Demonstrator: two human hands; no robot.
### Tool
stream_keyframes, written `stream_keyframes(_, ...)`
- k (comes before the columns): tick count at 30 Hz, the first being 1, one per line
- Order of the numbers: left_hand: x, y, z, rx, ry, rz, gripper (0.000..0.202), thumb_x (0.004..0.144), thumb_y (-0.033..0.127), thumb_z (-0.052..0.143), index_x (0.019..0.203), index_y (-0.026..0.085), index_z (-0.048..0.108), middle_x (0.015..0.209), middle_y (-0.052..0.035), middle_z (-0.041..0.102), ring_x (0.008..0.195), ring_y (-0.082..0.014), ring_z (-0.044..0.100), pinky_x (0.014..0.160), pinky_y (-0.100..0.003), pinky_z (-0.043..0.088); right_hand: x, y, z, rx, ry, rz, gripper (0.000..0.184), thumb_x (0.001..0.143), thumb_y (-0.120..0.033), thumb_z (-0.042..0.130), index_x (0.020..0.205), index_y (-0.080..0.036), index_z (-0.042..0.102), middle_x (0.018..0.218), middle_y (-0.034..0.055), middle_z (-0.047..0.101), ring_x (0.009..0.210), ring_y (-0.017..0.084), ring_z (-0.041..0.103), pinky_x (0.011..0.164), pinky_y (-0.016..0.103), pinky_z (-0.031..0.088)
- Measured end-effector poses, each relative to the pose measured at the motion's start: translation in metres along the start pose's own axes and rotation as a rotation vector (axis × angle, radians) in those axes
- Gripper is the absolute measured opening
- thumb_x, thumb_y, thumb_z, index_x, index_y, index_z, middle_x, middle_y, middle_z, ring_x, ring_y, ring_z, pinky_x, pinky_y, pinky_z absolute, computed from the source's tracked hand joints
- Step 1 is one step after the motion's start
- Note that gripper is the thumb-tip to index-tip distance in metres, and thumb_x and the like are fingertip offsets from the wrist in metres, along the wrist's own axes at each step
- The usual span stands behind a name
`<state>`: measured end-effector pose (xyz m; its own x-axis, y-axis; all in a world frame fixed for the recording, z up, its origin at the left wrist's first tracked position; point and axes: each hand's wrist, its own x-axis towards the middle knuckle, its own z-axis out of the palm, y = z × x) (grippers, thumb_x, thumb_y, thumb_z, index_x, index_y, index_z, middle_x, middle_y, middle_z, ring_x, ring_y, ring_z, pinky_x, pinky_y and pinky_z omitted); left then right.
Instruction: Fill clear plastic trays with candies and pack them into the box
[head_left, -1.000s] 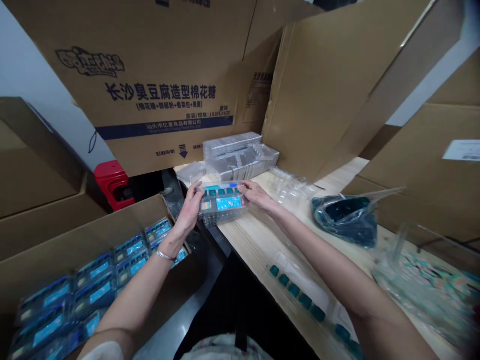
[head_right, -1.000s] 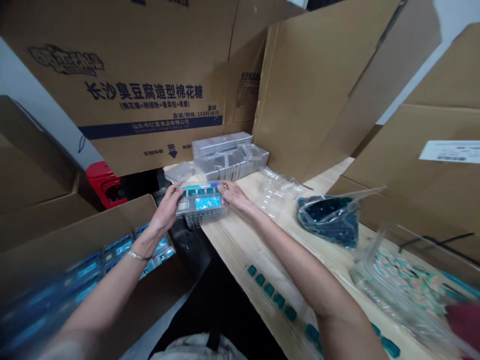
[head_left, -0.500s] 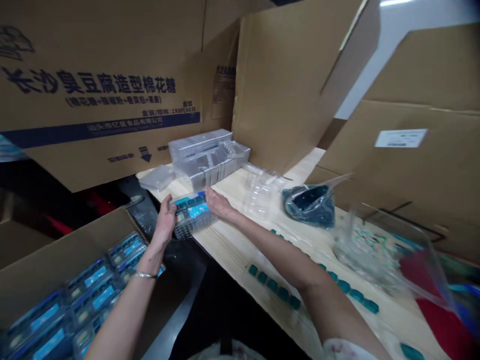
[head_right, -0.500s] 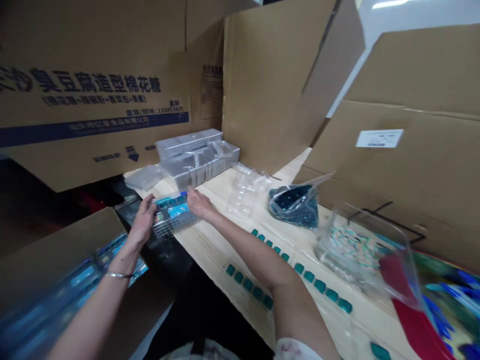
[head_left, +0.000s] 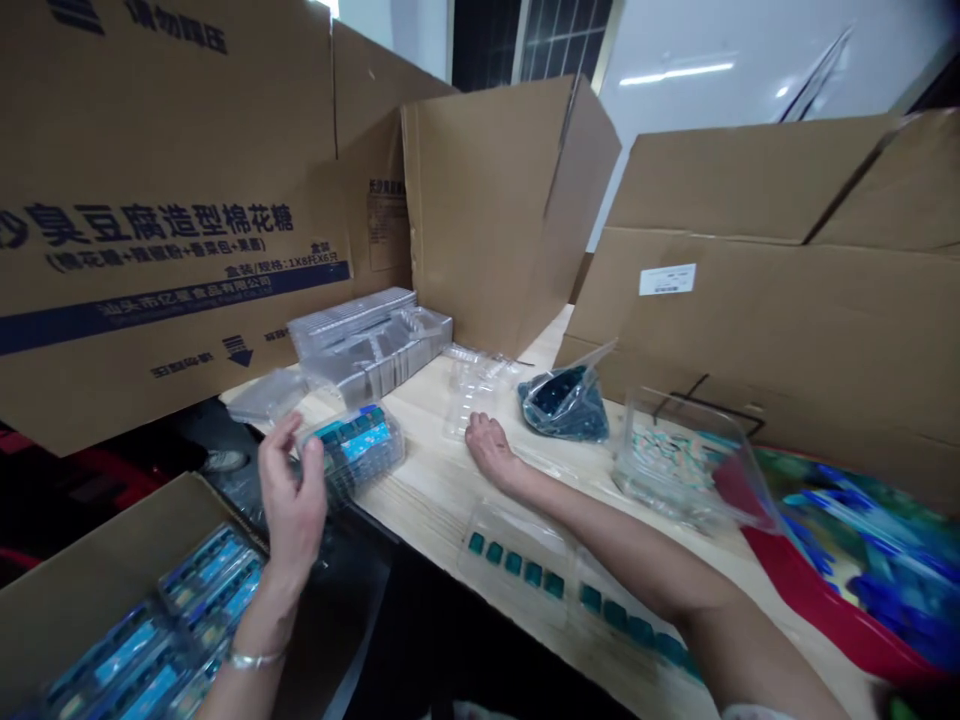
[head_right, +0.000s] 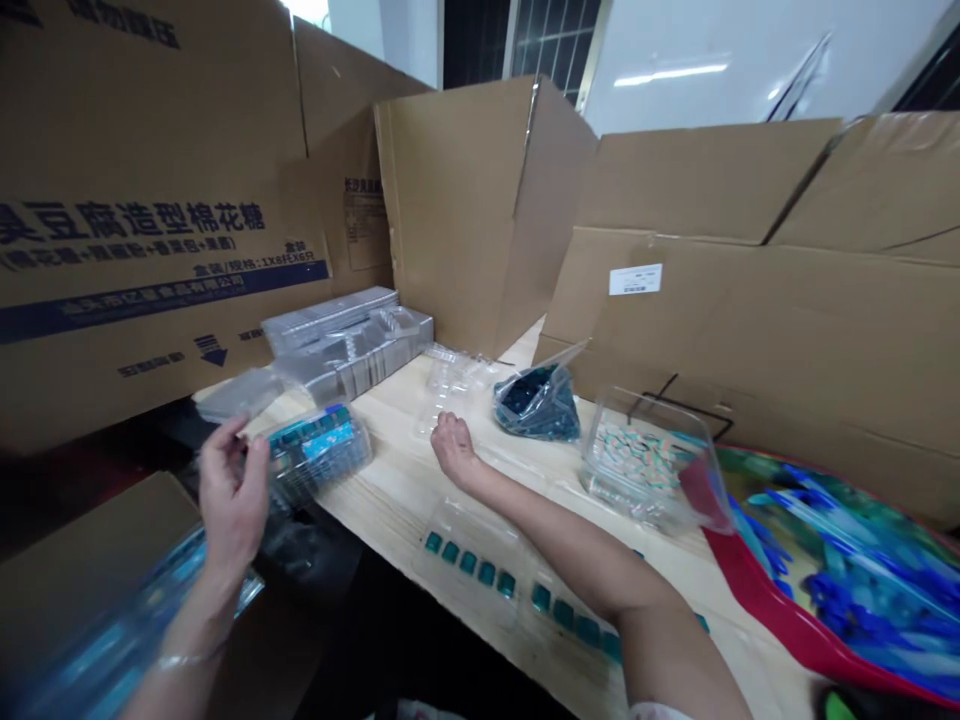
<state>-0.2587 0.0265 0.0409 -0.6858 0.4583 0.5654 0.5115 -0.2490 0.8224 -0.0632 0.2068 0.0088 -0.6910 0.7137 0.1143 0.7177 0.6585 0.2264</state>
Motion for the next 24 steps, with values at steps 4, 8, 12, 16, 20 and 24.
stream_keyframes(4,-0.034,0.011,0.039,-0.238,-0.363,-0.189,0.03,0.083,0.033,0.059,0.11,0.021,0.059,0.121,-0.0097,0.058,0.117,-0.0224,0.051,0.105,-0.036,0.033,-0.009,0.007,0.0,-0.014,0.028,-0.062,0.033,0.083,0.001,0.037,0.1,-0.008,0.063,0.103,0.017,0.06,0.095,0.025,0.054,0.076,0.033,0.045)
stream_keyframes(8,-0.054,0.001,0.087,-0.501,-0.422,-0.515,0.054,0.078,0.035,0.067,0.125,0.023,0.043,0.138,-0.0138,0.043,0.125,-0.0219,0.045,0.103,-0.037,0.037,-0.034,0.011,-0.015,0.006,0.162,-0.069,0.03,0.087,-0.004,0.035,0.105,-0.011,0.058,0.107,0.0157,0.058,0.097,0.025,0.053,0.078,0.035,0.045)
stream_keyframes(12,-0.068,0.025,0.131,-0.82,-0.61,-0.672,0.059,0.077,0.035,0.068,0.128,0.026,0.039,0.143,-0.0125,0.041,0.127,-0.0206,0.045,0.103,-0.036,0.038,-0.082,0.002,-0.037,0.082,0.299,-0.043,0.027,0.092,-0.013,0.035,0.105,-0.013,0.058,0.107,0.014,0.059,0.099,0.024,0.053,0.084,0.035,0.043)
stream_keyframes(16,-0.072,0.058,0.165,-0.941,-0.761,-0.707,0.041,0.076,0.031,0.069,0.11,0.02,0.05,0.114,-0.0098,0.065,0.103,-0.02,0.063,0.09,-0.036,0.049,-0.132,0.024,-0.069,0.196,0.406,0.096,0.029,0.096,-0.03,0.036,0.109,-0.016,0.058,0.109,0.0118,0.06,0.098,0.021,0.055,0.083,0.03,0.042)
stream_keyframes(20,-0.065,0.068,0.2,-0.919,-0.957,-0.786,0.031,0.077,0.028,0.067,0.102,0.018,0.053,0.102,-0.007,0.068,0.086,-0.0205,0.068,0.07,-0.033,0.056,-0.185,0.11,-0.082,0.231,0.431,0.489,0.03,0.094,-0.033,0.039,0.101,-0.015,0.061,0.099,0.0121,0.064,0.09,0.021,0.058,0.075,0.028,0.041)
stream_keyframes(24,-0.063,0.075,0.237,-0.88,-1.122,-0.803,0.027,0.079,0.026,0.065,0.102,0.017,0.055,0.101,-0.0088,0.069,0.083,-0.0214,0.07,0.067,-0.032,0.057,-0.223,0.208,-0.055,0.223,0.248,0.718,0.024,0.089,-0.019,0.043,0.1,-0.015,0.064,0.098,0.011,0.067,0.088,0.021,0.059,0.073,0.027,0.039)
